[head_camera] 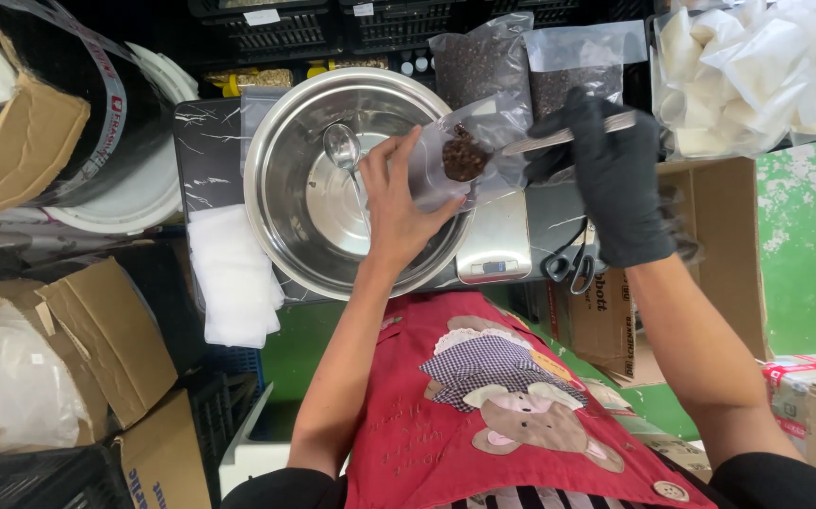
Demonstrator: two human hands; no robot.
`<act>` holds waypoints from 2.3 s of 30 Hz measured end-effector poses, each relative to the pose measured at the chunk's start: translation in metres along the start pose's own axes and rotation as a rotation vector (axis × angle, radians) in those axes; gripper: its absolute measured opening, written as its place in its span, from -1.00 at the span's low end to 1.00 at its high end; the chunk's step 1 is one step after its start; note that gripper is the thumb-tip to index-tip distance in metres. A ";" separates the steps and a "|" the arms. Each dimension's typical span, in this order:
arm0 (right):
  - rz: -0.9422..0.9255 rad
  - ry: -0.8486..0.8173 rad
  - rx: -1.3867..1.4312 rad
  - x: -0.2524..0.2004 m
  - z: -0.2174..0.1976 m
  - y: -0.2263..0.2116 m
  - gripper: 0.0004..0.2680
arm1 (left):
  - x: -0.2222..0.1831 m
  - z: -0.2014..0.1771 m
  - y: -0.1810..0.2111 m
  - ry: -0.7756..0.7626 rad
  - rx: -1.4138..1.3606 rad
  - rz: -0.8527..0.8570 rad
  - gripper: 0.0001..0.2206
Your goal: Portioning and bagging cloves using a spoon and a digital scale for packaging.
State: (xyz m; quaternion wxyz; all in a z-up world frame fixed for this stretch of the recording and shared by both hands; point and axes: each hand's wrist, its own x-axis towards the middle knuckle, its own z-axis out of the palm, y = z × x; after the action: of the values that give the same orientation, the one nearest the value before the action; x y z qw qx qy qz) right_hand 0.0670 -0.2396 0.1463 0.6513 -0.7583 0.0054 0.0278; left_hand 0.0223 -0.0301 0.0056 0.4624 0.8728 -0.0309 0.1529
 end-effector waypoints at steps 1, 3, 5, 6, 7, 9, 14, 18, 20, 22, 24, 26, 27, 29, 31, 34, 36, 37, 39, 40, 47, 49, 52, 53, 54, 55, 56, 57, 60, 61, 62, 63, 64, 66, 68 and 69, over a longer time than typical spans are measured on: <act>-0.141 -0.021 -0.026 -0.003 0.007 0.003 -0.67 | 0.001 0.002 0.001 0.036 -0.018 0.004 -0.05; -0.282 -0.043 -0.054 -0.010 0.017 0.006 -0.70 | 0.001 0.005 0.001 0.073 -0.037 0.009 -0.01; -0.607 -0.153 -0.448 -0.016 0.022 0.006 -0.83 | 0.000 0.004 0.001 0.081 -0.040 0.017 -0.03; -0.608 -0.156 -0.447 -0.022 0.022 0.003 -0.83 | -0.002 0.005 -0.002 0.084 -0.039 0.015 -0.03; -0.773 -0.142 -0.614 -0.029 0.021 0.000 -0.85 | -0.004 0.006 -0.005 0.093 -0.071 -0.003 -0.04; -0.938 -0.130 -0.779 -0.032 0.014 0.007 -0.86 | -0.007 0.005 -0.012 0.105 -0.103 -0.025 -0.05; -0.884 0.115 -0.735 -0.001 -0.032 0.026 -0.81 | -0.012 -0.016 -0.021 0.062 -0.400 -0.163 -0.10; -0.631 0.027 -0.580 0.018 -0.018 0.051 -0.75 | -0.026 -0.022 -0.030 -0.012 -0.550 -0.277 -0.08; -0.451 -0.143 -0.573 0.023 -0.006 0.073 -0.90 | -0.031 -0.017 -0.039 -0.112 -0.608 -0.338 -0.10; -0.514 -0.189 -0.597 0.026 0.005 0.097 -0.93 | -0.031 -0.014 -0.038 -0.116 -0.634 -0.352 -0.10; -0.574 -0.242 -0.621 0.023 0.011 0.108 -0.94 | -0.032 -0.012 -0.037 -0.119 -0.662 -0.374 -0.10; -0.397 -0.212 -0.392 0.015 0.014 0.105 -0.86 | -0.031 -0.012 -0.037 -0.128 -0.665 -0.386 -0.09; -0.397 -0.212 -0.392 0.014 0.017 0.111 -0.86 | -0.031 -0.011 -0.036 -0.128 -0.665 -0.387 -0.09; -0.137 -0.092 -0.229 0.012 0.022 0.123 -0.81 | -0.032 -0.012 -0.033 -0.116 -0.654 -0.405 -0.10; 0.000 -0.041 -0.065 0.009 0.027 0.104 -0.80 | -0.032 -0.013 -0.034 -0.111 -0.642 -0.397 -0.10; 0.136 0.037 0.206 0.014 0.016 0.123 -0.79 | -0.032 -0.017 -0.033 -0.093 -0.604 -0.386 -0.10; 0.132 0.061 0.317 0.019 0.005 0.132 -0.79 | -0.032 -0.019 -0.033 -0.076 -0.573 -0.381 -0.09; 0.128 0.091 0.344 0.020 0.000 0.127 -0.78 | -0.033 -0.020 -0.033 -0.068 -0.539 -0.362 -0.09; 0.125 0.125 0.371 0.037 -0.023 0.162 -0.77 | -0.034 -0.021 -0.035 -0.065 -0.505 -0.342 -0.09; 0.119 0.218 0.395 0.053 -0.043 0.201 -0.81 | -0.034 -0.022 -0.035 -0.062 -0.468 -0.328 -0.09; 0.069 0.237 0.343 0.029 -0.031 0.120 -0.76 | -0.023 -0.026 -0.021 -0.072 -0.374 -0.239 -0.10; 0.060 0.229 0.348 0.033 -0.040 0.128 -0.77 | -0.021 -0.026 -0.018 -0.075 -0.363 -0.224 -0.10; 0.045 0.218 0.383 0.037 -0.049 0.132 -0.78 | -0.017 -0.025 -0.015 -0.079 -0.348 -0.208 -0.11; 0.038 0.218 0.411 0.038 -0.053 0.133 -0.80 | -0.015 -0.025 -0.014 -0.082 -0.346 -0.206 -0.10; 0.037 0.219 0.410 0.039 -0.059 0.130 -0.80 | -0.013 -0.026 -0.009 -0.082 -0.348 -0.205 -0.10; -0.014 0.140 0.347 0.040 -0.065 0.128 -0.74 | -0.011 -0.028 -0.005 -0.094 -0.320 -0.194 -0.13; -0.063 0.061 0.285 0.041 -0.071 0.126 -0.67 | -0.008 -0.030 0.000 -0.106 -0.291 -0.182 -0.16; -0.064 0.061 0.285 0.041 -0.073 0.117 -0.67 | -0.007 -0.030 0.001 -0.105 -0.291 -0.182 -0.16; -0.121 0.056 0.244 0.040 -0.078 0.090 -0.67 | -0.003 -0.027 0.003 -0.121 -0.259 -0.190 -0.14; -0.104 0.056 0.195 0.039 -0.080 0.081 -0.65 | -0.002 -0.025 0.002 -0.113 -0.229 -0.170 -0.14; -0.088 0.056 0.146 0.038 -0.081 0.072 -0.62 | -0.001 -0.024 0.002 -0.105 -0.198 -0.149 -0.14; -0.089 0.057 0.146 0.038 -0.080 0.068 -0.62 | 0.001 -0.022 0.003 -0.106 -0.198 -0.148 -0.14; -0.116 0.025 0.154 0.038 -0.080 0.064 -0.65 | 0.003 -0.020 0.003 -0.108 -0.174 -0.137 -0.14; -0.144 -0.005 0.162 0.035 -0.070 0.050 -0.68 | 0.006 -0.015 0.003 -0.112 -0.150 -0.124 -0.14; -0.078 -0.035 0.167 0.029 -0.052 0.031 -0.64 | 0.008 -0.010 0.000 -0.088 -0.067 -0.041 -0.10; -0.079 -0.034 0.166 0.024 -0.041 0.019 -0.64 | 0.009 -0.008 0.002 -0.089 -0.068 -0.040 -0.10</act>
State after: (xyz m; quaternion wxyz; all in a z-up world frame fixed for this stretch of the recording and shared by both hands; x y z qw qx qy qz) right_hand 0.0915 -0.2820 0.1325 0.7127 -0.7006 -0.0330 0.0144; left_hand 0.0284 -0.0237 0.0142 0.4927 0.8631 -0.0391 0.1036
